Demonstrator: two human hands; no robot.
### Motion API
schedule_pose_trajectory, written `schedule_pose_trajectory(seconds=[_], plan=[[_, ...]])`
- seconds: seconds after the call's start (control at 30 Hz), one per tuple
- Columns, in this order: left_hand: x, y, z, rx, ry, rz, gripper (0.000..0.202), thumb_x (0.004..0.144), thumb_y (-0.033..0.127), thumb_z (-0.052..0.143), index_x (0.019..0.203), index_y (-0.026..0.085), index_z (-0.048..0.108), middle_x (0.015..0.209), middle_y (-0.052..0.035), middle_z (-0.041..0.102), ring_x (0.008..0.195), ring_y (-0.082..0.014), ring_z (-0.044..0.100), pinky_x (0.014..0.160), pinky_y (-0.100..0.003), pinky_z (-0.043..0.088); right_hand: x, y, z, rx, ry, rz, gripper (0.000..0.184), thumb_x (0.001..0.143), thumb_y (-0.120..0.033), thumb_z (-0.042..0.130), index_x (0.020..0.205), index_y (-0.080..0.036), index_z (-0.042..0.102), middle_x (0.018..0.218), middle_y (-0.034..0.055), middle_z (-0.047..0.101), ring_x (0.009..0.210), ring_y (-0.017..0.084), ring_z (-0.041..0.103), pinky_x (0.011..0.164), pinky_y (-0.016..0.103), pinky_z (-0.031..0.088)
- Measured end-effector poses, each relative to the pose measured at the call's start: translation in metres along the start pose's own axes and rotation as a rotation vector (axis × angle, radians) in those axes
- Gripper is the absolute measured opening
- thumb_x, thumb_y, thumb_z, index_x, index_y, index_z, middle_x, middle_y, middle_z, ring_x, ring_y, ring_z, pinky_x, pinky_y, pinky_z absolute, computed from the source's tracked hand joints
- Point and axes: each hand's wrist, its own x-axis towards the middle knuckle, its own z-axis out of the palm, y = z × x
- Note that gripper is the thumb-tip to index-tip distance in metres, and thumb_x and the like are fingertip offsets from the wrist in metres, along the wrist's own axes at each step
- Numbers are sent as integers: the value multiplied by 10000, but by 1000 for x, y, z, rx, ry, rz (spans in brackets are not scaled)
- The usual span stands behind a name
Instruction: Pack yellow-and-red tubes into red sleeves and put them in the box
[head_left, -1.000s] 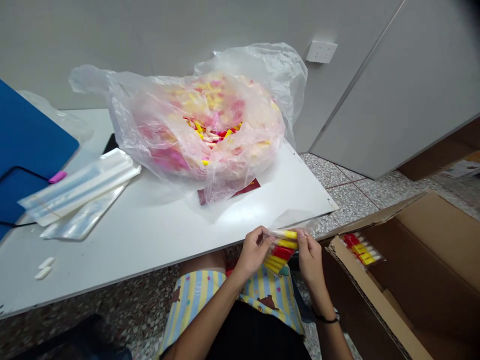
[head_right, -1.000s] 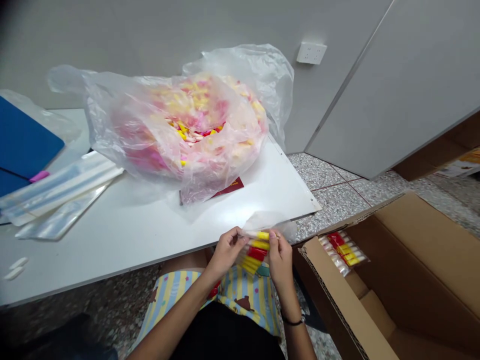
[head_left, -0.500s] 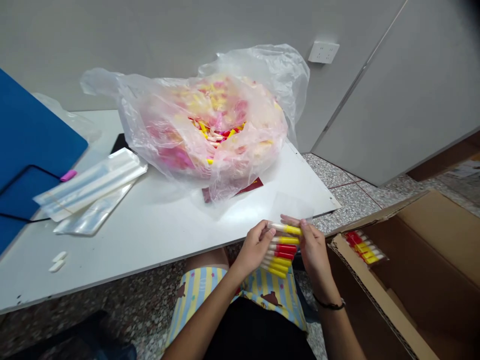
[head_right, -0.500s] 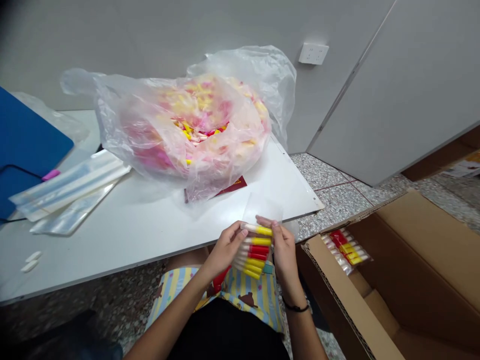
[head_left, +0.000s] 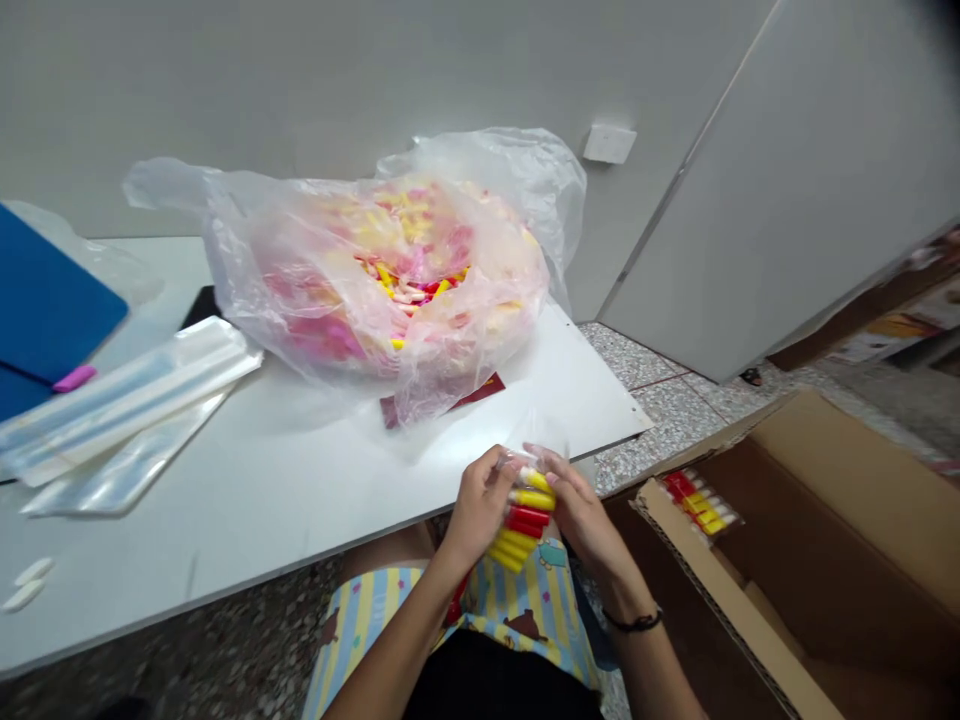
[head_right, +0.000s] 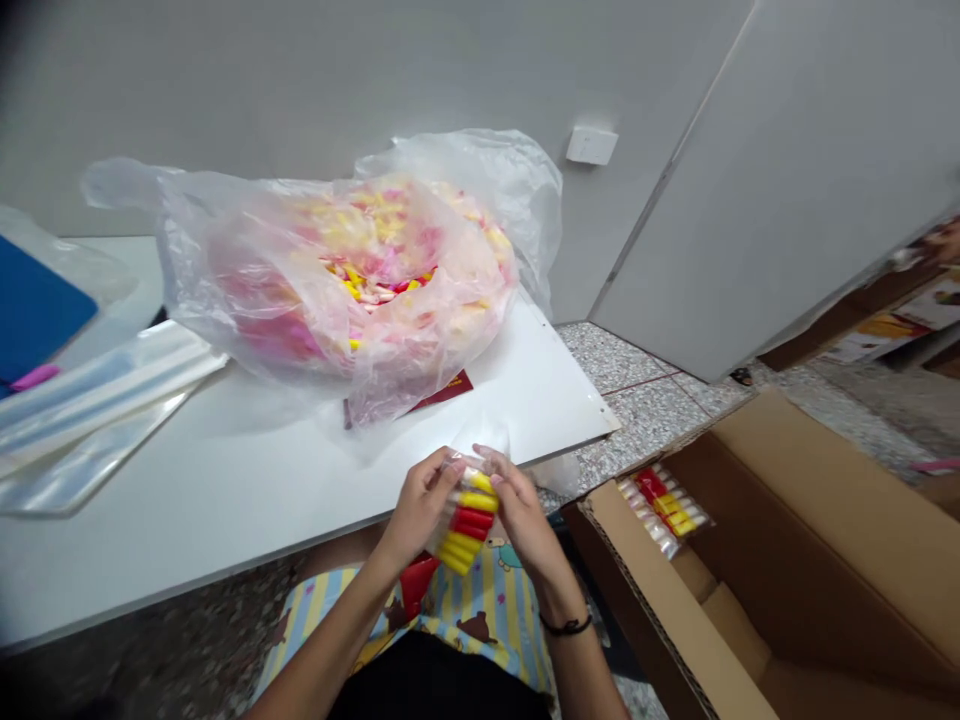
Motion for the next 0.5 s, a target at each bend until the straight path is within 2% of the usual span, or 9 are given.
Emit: schedule_pose_trajectory(seconds=[0.13, 0.27, 0.37, 0.5], plan=[[6, -2, -5, 16, -1, 0, 269, 877, 402, 524, 875, 139, 579, 788, -16, 598, 727, -143, 549, 663, -209, 417, 7, -8, 12, 55, 6, -20, 518, 794, -466, 601, 1214, -166, 559, 1294, 85, 488, 1165, 162, 540, 1001, 284, 478], [9, -4, -10, -77, -145, -15, 331, 849, 403, 583, 1074, 163, 549, 1038, -45, 616, 925, -181, 574, 817, -241, 445, 18, -36, 27, 221, 143, -150, 503, 767, -484, 615, 1108, -117, 565, 1208, 128, 546, 1087, 196, 590, 889, 289, 532], [8, -1, -14, -124, -211, -78, 371, 845, 419, 584, 1099, 150, 553, 1014, -59, 633, 875, -194, 590, 774, -258, 467, 24, -53, 37, 280, 180, -202, 495, 759, -478, 626, 1090, -119, 549, 1191, 130, 556, 1056, 200, 607, 872, 293, 540], [9, 7, -21, -157, -158, -112, 387, 827, 429, 598, 1093, 150, 562, 982, -59, 644, 843, -204, 600, 748, -267, 478, 28, -59, 46, 248, 96, -231, 480, 785, -493, 594, 1081, -117, 549, 1182, 127, 562, 1022, 193, 620, 851, 304, 548]])
